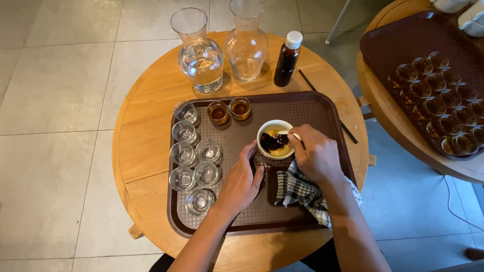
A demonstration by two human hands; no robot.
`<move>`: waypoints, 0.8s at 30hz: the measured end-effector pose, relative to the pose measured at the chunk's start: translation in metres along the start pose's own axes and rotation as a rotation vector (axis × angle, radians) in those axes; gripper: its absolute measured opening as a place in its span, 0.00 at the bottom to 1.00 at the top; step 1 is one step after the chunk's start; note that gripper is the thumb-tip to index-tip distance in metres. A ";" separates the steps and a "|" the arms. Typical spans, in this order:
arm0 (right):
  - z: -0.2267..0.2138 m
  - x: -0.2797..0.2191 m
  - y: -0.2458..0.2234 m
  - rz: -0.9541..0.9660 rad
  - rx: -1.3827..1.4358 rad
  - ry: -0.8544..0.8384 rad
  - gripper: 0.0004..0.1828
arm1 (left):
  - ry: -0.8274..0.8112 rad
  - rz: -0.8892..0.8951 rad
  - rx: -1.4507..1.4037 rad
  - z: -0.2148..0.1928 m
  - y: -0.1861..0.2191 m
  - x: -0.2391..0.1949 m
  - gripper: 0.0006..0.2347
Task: The person pours water from a glass carafe into a small white bowl containing a yellow substance. They then add a dark liquid from a bottle into the bowl and stir the mixture with a white spoon.
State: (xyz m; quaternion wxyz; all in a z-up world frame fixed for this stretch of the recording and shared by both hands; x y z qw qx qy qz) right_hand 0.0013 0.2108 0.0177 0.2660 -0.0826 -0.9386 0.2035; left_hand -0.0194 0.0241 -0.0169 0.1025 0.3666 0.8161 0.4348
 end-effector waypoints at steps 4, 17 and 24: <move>0.000 -0.003 -0.004 0.001 0.086 -0.049 0.05 | -0.028 -0.042 -0.012 -0.001 0.001 0.001 0.23; 0.010 -0.004 -0.001 -0.040 -0.004 0.018 0.06 | -0.039 -0.031 0.001 -0.009 0.008 0.000 0.22; 0.004 -0.008 0.010 -0.032 -0.037 -0.011 0.07 | -0.012 -0.011 0.021 -0.009 0.009 0.001 0.22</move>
Point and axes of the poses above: each hand's wrist, its own x-axis towards the middle knuckle, its own z-axis out of the palm, y = z × x, the point moved 6 cm from there along x, towards the middle knuckle, and after that the axes turned 7 degrees about z, right-handed, at the moved point
